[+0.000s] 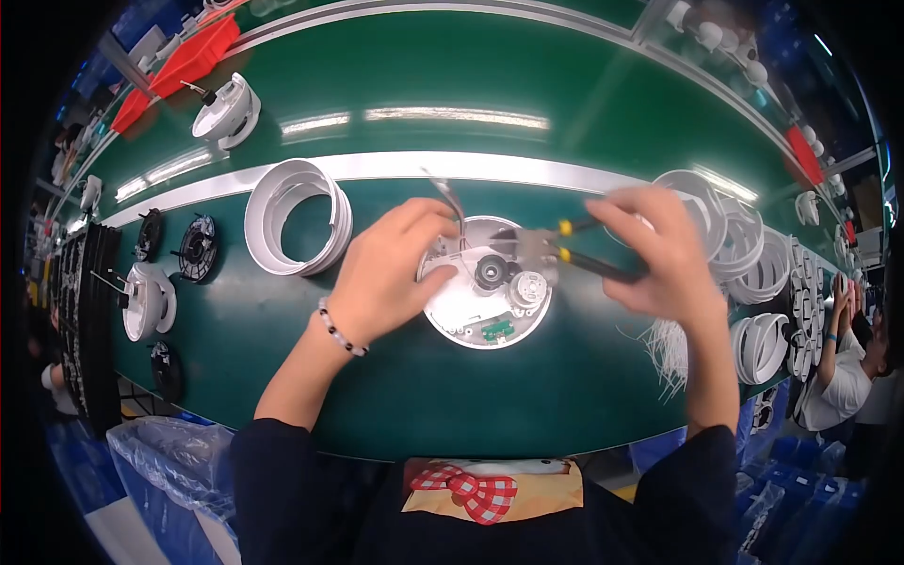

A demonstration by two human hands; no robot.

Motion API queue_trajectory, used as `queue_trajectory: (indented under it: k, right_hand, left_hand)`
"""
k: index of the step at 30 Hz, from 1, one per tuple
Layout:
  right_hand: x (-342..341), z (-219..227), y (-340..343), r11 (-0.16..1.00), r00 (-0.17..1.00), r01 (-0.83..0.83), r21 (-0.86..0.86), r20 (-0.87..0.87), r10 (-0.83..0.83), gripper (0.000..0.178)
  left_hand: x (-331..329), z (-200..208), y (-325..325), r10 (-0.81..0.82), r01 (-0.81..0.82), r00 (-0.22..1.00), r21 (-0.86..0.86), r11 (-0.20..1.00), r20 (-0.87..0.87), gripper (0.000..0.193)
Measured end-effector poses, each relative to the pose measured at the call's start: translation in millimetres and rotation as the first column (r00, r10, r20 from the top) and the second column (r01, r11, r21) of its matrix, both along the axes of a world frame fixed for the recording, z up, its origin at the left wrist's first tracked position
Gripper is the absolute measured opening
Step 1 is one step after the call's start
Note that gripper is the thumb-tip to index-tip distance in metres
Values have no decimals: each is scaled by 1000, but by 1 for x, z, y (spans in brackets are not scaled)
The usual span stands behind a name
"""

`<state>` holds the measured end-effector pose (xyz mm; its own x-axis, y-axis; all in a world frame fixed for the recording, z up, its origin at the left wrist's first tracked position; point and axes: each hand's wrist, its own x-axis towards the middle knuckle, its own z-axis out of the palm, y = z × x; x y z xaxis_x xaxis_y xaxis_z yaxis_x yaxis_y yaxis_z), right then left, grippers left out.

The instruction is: Assembling components of security cameras on a production line.

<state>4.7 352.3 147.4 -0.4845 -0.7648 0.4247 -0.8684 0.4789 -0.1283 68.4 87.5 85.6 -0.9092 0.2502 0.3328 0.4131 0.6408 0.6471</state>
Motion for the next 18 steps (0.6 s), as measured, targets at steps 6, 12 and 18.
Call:
queue_trajectory:
  k: [6, 12, 18]
  right_hand:
    - [-34, 1, -37, 960, 980, -190, 206, -13, 197, 54]
    - [-39, -2, -46, 932, 968, -236, 274, -20, 250, 51]
    - [-39, 0, -41, 947, 970, -210, 244, -70, 233, 50]
  left_hand:
    - [2, -16, 8, 57, -65, 974, -27, 998, -218, 13]
    - [-2, -23, -1, 66, -47, 975, 90, 995, -211, 13]
    - [-4, -22, 3, 100, -71, 981, 175, 982, -166, 13]
